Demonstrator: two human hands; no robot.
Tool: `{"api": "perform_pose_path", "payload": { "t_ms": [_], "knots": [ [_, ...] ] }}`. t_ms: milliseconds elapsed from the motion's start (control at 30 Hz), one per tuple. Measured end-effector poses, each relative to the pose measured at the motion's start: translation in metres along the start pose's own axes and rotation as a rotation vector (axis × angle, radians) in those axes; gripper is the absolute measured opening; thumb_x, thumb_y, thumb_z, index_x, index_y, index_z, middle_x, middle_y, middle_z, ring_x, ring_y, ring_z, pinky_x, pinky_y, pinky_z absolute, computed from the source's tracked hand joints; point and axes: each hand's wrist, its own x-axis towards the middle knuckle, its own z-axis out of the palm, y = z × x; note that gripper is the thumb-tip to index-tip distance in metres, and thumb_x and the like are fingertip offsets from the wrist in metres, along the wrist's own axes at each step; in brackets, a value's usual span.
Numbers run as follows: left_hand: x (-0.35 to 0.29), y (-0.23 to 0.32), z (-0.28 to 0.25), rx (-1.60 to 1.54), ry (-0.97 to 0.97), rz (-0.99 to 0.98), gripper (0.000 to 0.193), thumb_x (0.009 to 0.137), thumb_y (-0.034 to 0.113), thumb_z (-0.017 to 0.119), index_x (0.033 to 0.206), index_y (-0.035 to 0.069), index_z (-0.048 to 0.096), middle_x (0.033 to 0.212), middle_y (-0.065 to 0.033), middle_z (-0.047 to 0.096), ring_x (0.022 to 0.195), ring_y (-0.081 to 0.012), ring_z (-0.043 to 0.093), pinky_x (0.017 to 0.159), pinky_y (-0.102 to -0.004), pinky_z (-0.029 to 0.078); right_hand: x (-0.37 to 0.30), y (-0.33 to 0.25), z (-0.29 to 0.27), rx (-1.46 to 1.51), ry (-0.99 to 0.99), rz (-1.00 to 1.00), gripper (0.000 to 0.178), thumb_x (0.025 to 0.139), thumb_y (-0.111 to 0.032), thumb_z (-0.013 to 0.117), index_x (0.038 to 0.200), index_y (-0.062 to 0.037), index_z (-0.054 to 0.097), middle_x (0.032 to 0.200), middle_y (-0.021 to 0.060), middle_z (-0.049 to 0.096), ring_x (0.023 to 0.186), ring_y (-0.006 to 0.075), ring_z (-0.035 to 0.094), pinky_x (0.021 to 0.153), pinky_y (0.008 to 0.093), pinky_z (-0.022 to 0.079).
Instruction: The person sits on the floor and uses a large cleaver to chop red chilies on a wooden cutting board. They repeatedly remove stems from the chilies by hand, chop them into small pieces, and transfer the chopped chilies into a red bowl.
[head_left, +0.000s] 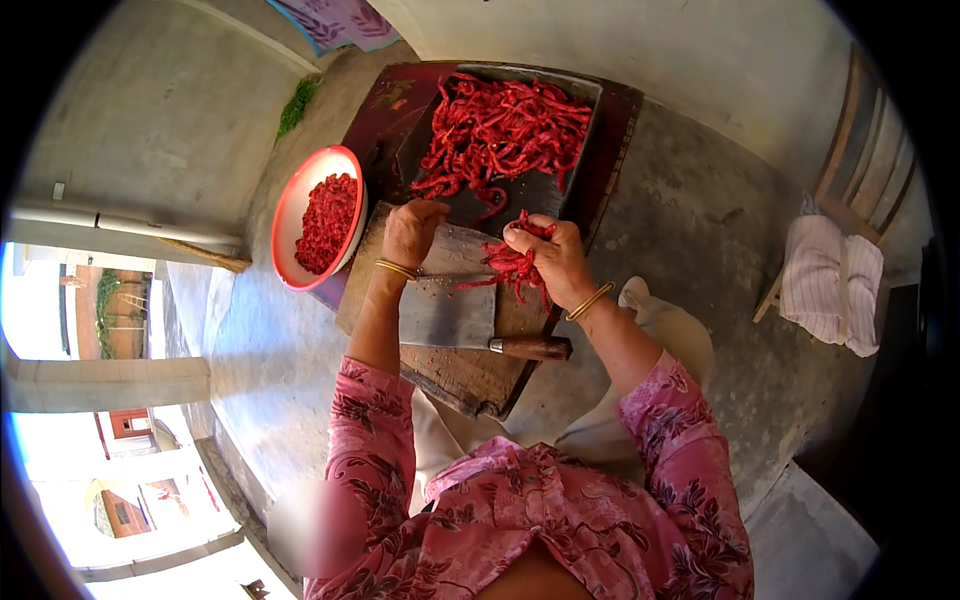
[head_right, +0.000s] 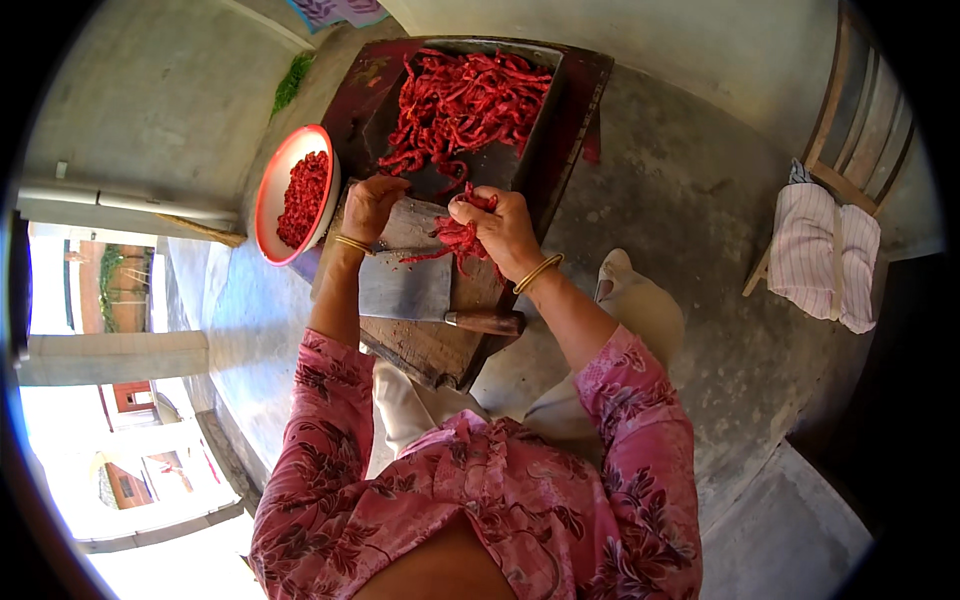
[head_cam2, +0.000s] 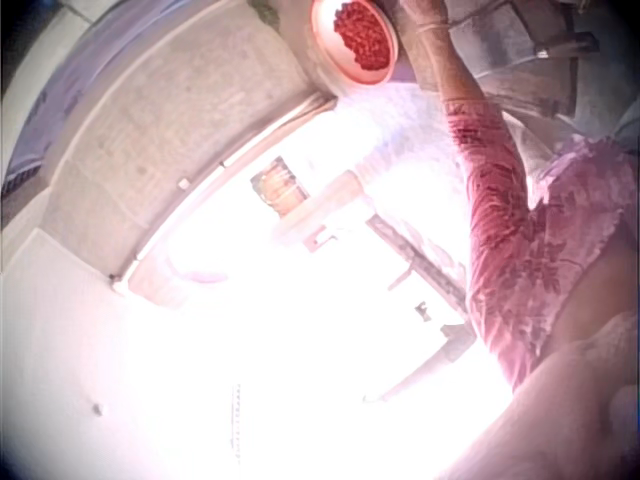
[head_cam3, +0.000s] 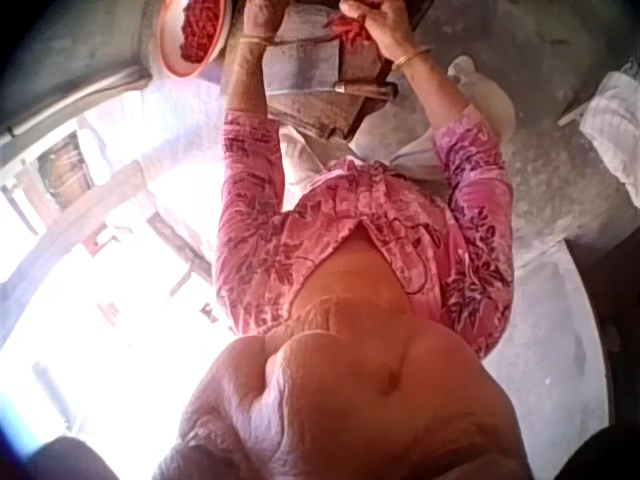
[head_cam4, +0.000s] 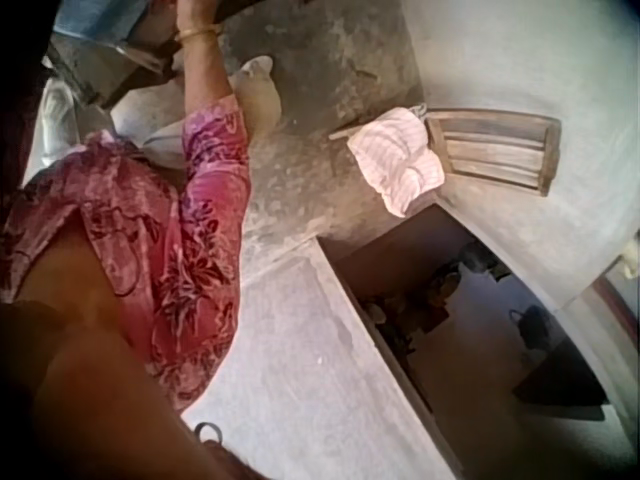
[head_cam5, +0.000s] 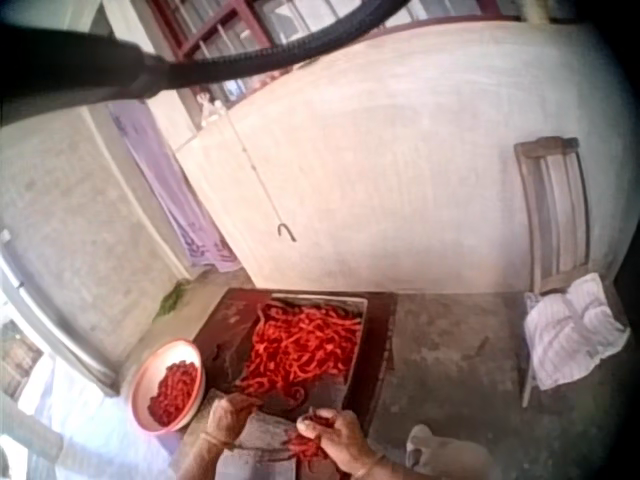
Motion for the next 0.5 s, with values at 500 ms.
{"api": "perform_pose_path", "payload": {
  "t_ms": [500],
  "knots": [
    [0.064, -0.064, 0.001, 0.588, -0.47, 0.356, 0.015, 0.081, 0.011, 0.054, 0.09, 0.013, 0.065, 0.085, -0.0105, 0.06, 0.085, -0.0333, 0.061, 0.073, -0.0419, 0.05, 0.003, 0.0, -0.001, 0.075, -0.003, 0.102, 0.014, 0.084, -0.007, 0.064, 0.075, 0.0031, 0.062, 0.07, 0.0006, 0.061, 0.064, 0.0037, 0.054, 0.055, 0.0204, 0.044]
  ]
}}
